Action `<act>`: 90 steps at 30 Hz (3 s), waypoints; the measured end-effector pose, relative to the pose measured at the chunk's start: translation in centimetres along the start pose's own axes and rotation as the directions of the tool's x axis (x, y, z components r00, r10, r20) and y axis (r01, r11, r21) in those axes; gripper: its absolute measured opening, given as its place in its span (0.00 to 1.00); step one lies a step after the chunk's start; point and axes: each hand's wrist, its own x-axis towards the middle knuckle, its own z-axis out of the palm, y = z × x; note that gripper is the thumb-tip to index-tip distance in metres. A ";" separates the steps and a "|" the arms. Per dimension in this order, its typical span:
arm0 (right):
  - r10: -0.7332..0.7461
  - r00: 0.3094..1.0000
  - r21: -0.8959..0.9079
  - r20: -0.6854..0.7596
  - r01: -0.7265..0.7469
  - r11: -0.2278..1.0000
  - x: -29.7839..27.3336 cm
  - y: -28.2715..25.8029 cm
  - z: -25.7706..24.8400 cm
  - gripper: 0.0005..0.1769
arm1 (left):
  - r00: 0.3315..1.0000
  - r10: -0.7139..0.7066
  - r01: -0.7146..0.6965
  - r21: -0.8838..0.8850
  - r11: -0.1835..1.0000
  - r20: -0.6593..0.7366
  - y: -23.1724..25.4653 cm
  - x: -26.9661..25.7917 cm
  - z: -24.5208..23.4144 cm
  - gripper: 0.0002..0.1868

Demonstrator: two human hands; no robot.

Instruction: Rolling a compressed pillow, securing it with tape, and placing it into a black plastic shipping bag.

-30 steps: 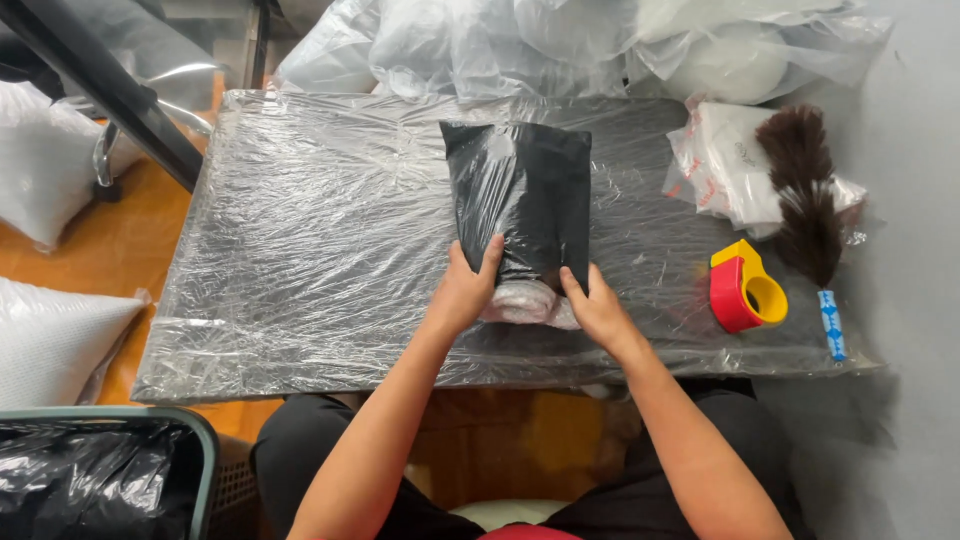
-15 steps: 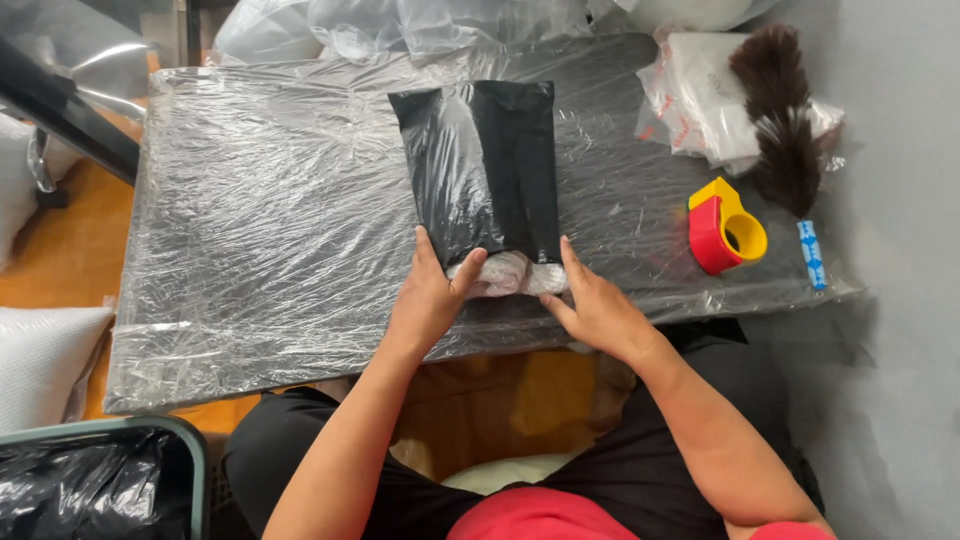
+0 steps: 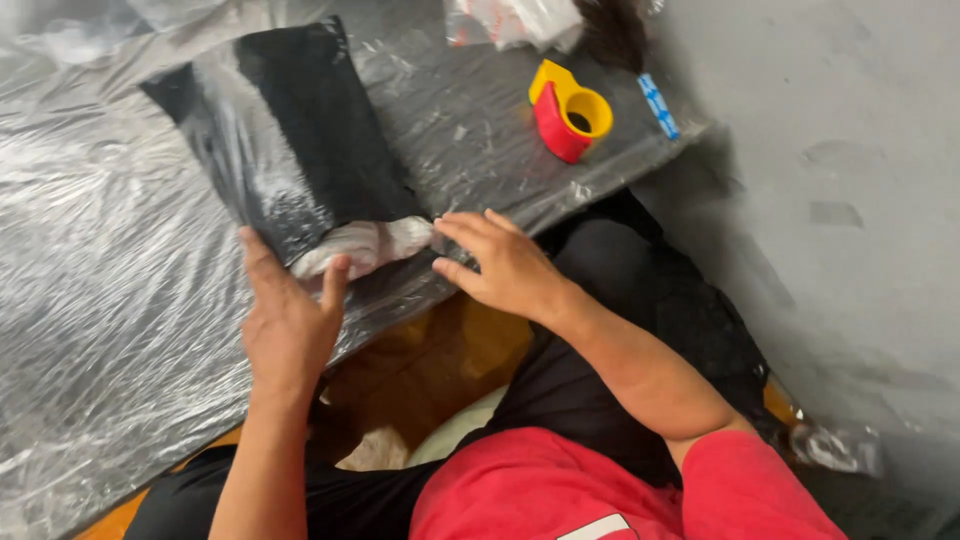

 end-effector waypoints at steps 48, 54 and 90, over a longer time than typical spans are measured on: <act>0.879 0.145 0.767 -0.455 -0.437 0.469 -22.8 40.5 11.8 0.11 | 0.930 0.216 -0.307 -0.305 0.902 -0.298 -14.1 4.0 0.6 0.14; 0.657 0.148 0.563 -0.739 -0.400 0.723 -24.5 34.5 -0.7 0.14 | 0.955 0.225 -0.287 -0.415 0.863 -0.192 -17.0 4.9 0.6 0.16; 0.460 0.886 0.544 -0.052 -0.361 0.757 9.6 8.1 5.4 0.40 | 0.965 -0.168 -0.117 -0.900 0.420 -0.204 -3.8 -1.9 -7.7 0.19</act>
